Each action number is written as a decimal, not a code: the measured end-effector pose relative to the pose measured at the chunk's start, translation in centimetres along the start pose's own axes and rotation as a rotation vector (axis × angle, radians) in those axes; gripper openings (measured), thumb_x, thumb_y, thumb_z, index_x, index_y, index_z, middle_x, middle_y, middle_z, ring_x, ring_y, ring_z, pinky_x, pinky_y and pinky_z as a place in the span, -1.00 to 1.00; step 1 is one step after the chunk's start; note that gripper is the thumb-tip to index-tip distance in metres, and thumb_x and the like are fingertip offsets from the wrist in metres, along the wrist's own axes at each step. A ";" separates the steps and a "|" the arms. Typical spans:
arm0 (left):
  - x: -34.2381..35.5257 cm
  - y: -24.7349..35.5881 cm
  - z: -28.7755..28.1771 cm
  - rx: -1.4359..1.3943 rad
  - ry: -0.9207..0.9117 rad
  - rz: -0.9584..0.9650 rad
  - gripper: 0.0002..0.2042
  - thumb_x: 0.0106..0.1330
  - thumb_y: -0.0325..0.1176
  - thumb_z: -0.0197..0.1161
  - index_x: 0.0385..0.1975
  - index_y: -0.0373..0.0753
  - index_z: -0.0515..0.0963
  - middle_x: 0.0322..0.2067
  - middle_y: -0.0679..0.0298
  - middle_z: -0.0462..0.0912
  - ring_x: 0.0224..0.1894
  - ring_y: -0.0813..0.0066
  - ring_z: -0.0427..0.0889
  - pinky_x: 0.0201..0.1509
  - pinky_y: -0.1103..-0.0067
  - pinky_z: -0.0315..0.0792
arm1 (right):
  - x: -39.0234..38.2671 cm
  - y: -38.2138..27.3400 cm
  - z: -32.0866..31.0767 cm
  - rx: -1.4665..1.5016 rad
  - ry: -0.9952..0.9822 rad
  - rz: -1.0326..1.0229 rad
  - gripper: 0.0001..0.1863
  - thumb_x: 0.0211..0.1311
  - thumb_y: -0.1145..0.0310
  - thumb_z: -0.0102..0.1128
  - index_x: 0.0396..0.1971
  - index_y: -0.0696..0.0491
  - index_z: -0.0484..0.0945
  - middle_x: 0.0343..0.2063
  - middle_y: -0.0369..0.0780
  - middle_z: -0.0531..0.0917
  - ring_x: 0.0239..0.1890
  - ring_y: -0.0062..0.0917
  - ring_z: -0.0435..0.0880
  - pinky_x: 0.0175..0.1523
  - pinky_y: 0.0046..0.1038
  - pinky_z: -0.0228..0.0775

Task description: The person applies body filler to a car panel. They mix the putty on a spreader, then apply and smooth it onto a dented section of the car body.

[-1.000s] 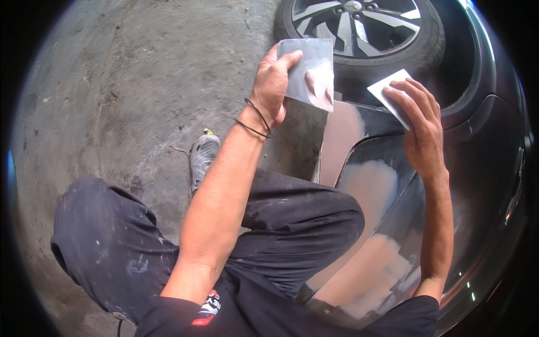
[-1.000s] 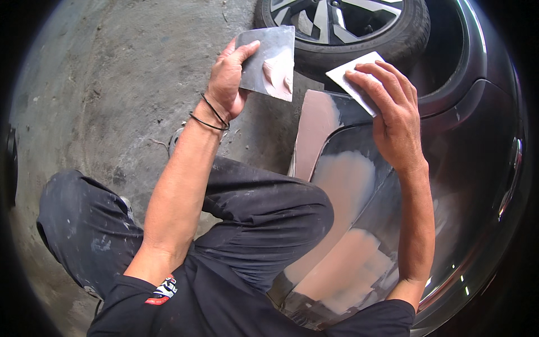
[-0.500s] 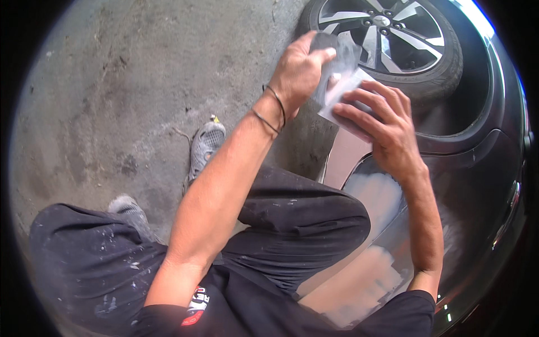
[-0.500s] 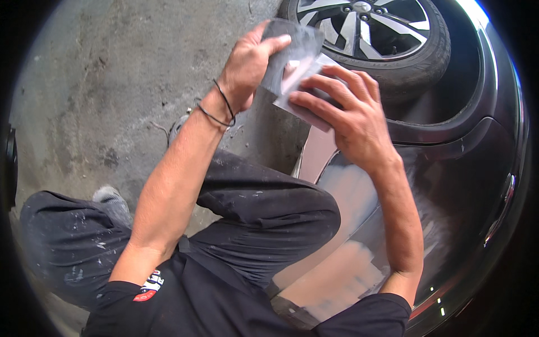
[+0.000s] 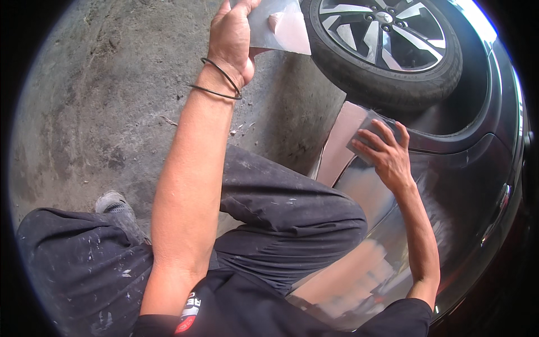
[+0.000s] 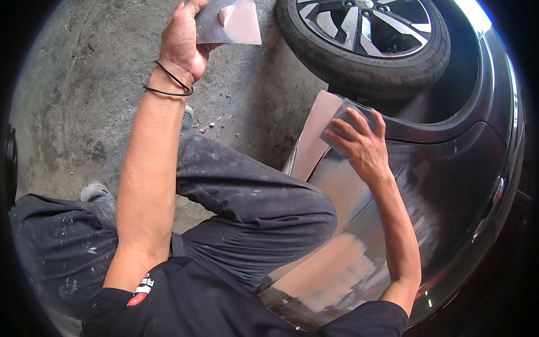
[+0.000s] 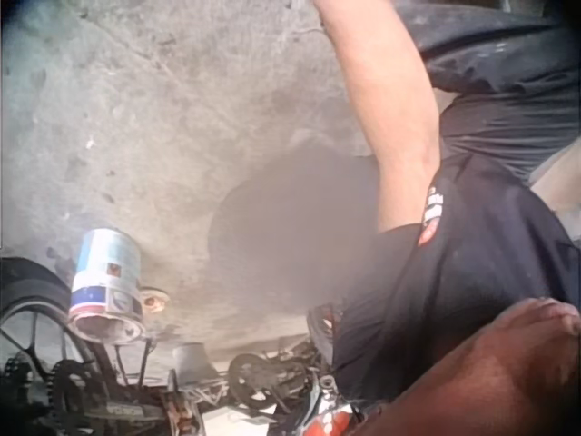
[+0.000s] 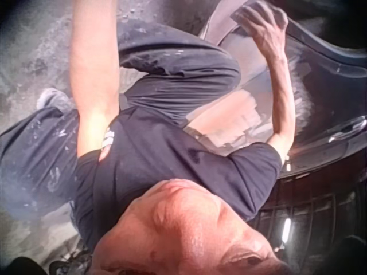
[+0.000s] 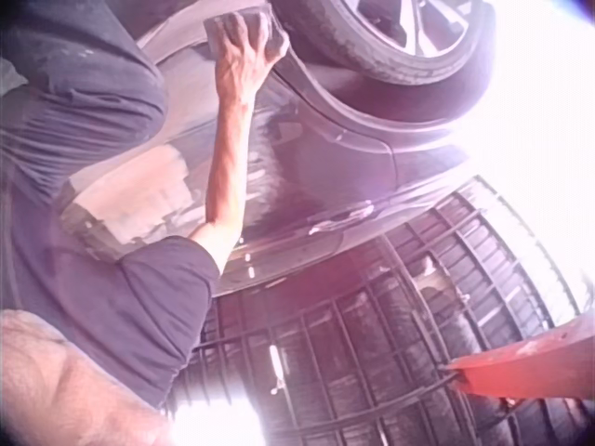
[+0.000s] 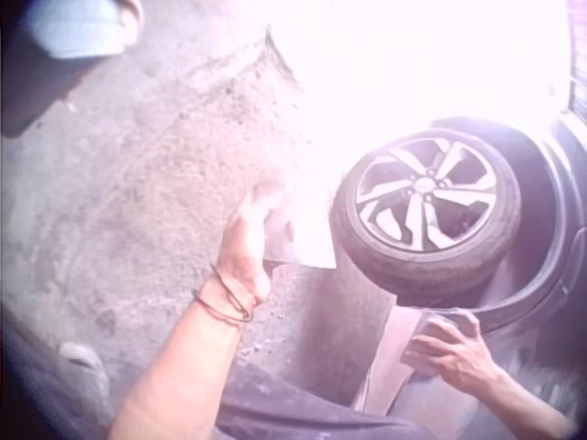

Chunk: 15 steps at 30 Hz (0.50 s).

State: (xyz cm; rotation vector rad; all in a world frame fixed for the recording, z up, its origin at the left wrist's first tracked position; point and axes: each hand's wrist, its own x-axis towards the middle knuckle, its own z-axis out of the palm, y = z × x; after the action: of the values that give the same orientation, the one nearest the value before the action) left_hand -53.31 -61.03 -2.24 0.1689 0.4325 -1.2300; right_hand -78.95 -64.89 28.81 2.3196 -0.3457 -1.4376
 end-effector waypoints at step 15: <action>-0.4 -1.6 -1.5 0.213 0.110 -0.013 -0.69 0.55 -0.27 0.22 0.21 -0.17 0.57 -0.03 0.21 0.75 -0.09 0.36 0.83 -0.07 0.31 0.83 | 2.2 -1.4 1.1 -0.068 -0.071 0.112 -0.67 0.29 0.39 0.32 -0.06 -0.36 0.83 0.14 -0.52 0.69 0.46 -0.48 0.48 0.60 0.13 -0.07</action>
State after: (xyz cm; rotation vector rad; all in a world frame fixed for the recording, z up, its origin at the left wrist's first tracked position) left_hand -55.24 -60.61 -3.30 0.4178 0.3980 -1.2827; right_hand -78.92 -64.72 25.98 2.1644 -0.4327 -1.4561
